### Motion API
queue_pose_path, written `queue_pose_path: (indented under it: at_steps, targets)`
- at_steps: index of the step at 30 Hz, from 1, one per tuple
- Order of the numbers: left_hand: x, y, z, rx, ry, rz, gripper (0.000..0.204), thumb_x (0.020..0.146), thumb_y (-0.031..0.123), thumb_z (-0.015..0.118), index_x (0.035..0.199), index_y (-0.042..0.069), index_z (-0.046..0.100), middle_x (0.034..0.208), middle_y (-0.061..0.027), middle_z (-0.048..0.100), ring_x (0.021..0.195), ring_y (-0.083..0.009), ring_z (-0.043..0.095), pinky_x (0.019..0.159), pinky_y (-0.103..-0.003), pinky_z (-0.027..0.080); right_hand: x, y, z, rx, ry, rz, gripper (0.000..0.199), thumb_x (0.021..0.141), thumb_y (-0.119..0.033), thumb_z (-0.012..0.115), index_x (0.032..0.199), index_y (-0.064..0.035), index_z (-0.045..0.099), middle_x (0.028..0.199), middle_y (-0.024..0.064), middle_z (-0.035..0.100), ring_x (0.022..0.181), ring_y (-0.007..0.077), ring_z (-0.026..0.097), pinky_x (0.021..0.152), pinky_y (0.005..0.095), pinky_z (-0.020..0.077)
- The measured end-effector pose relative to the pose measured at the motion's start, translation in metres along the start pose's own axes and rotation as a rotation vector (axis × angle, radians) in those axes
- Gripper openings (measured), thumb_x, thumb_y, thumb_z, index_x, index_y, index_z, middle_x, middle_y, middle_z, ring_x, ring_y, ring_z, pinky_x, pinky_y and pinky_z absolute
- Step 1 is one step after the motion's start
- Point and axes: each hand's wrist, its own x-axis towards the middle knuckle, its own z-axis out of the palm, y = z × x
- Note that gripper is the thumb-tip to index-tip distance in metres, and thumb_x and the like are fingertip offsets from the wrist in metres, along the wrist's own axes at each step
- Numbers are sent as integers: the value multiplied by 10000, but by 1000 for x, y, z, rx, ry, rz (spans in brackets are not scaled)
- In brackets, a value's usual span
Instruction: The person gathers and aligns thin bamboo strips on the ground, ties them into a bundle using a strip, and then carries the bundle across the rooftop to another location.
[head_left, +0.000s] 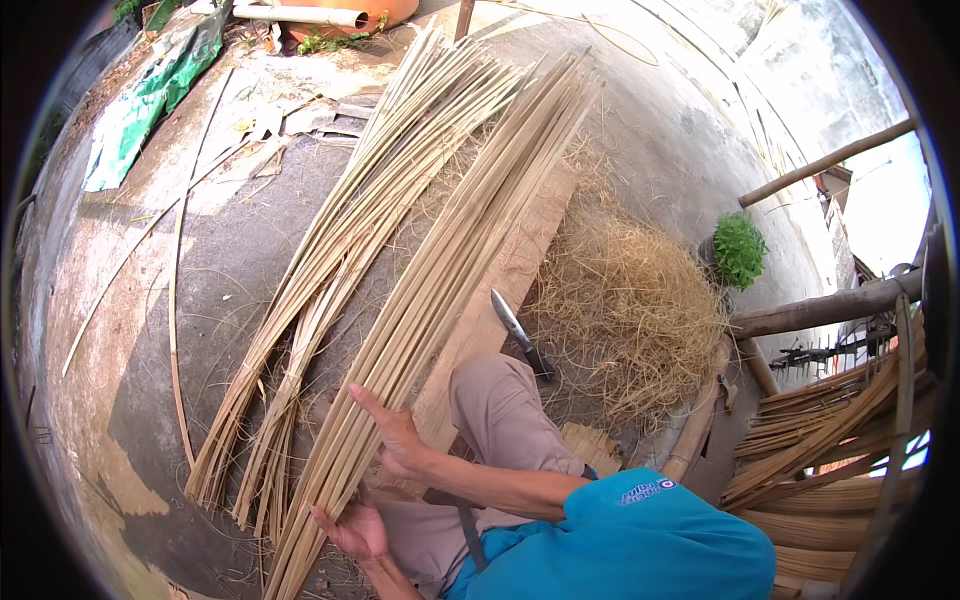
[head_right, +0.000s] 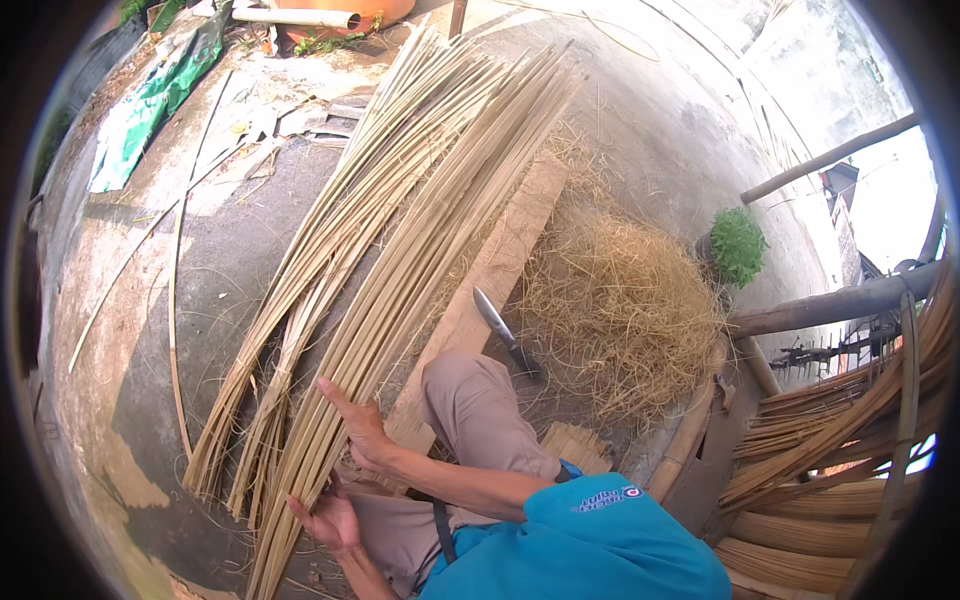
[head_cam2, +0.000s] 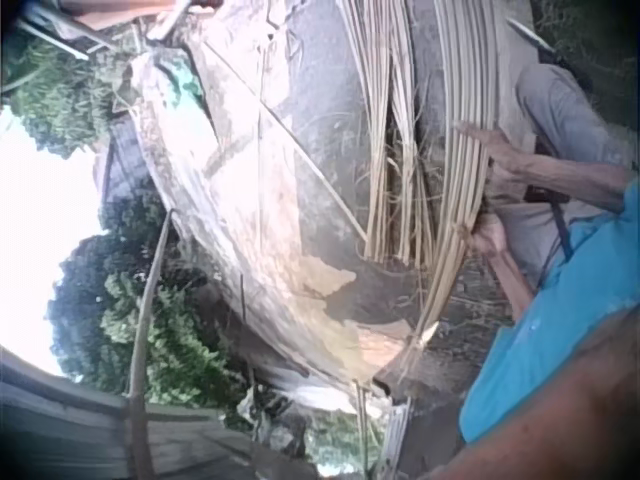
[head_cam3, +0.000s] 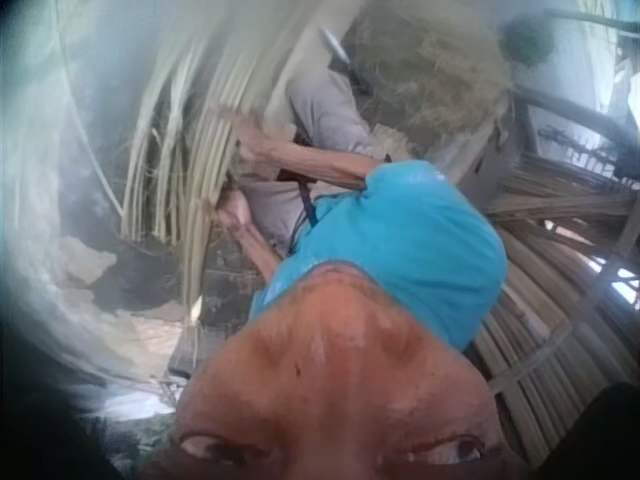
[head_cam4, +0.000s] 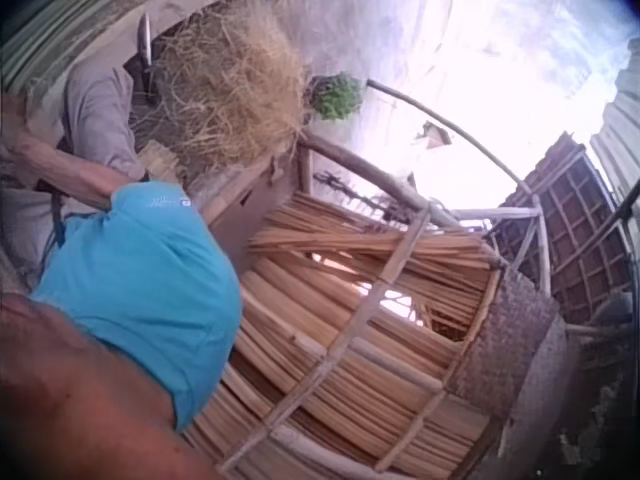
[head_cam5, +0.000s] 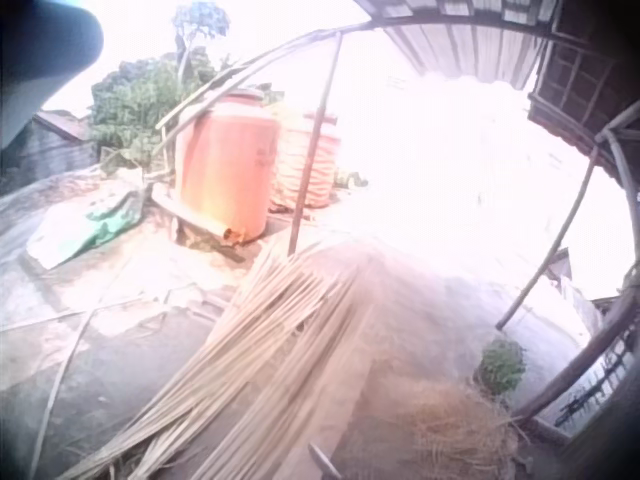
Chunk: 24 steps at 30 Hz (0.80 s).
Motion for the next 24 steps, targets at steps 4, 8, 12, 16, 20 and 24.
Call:
queue_pose_path:
  at_steps: [4,8,12,16,20,24]
  targets:
    - [-32,11,13,-30,-32,-78,627,913,257,714,1443,68,436,1458,-136,487,1340,-283,473,1185,-515,330,-27,-10,11,2,19,6,395,868,-312,780,1112,-53,610,1005,55,667,876,147,672,767,308,591]
    - [-53,16,37,-123,-6,-181,609,913,239,713,1436,66,452,1450,-135,503,1325,-271,489,1185,-525,316,-52,-32,34,62,80,114,430,855,-315,790,1134,-47,601,974,52,671,877,153,675,769,316,592]
    - [-85,19,44,-53,135,-217,707,856,332,771,1434,78,452,1448,-105,502,1321,-273,489,1170,-512,337,-80,-37,35,-31,205,87,460,878,-369,761,1159,-38,607,979,63,683,868,152,677,762,313,583]
    - [-132,17,78,-46,266,-284,767,815,437,789,1432,117,465,1431,-71,521,1307,-262,501,1150,-503,366,-133,-52,45,-53,370,17,466,875,-388,765,1148,-40,617,984,54,688,865,146,672,760,309,566]
    - [-173,21,105,-20,361,-375,795,791,518,780,1424,142,478,1414,-53,533,1305,-250,500,1142,-494,376,-170,-40,33,-45,536,-13,575,833,-445,795,1202,-52,593,1004,41,661,911,148,645,785,314,535]
    - [-209,30,115,53,501,-461,845,776,599,749,1423,132,473,1432,-62,515,1322,-251,478,1147,-493,365,-228,-68,49,-47,568,-32,581,834,-453,792,1157,-18,583,963,111,700,831,178,679,718,320,572]
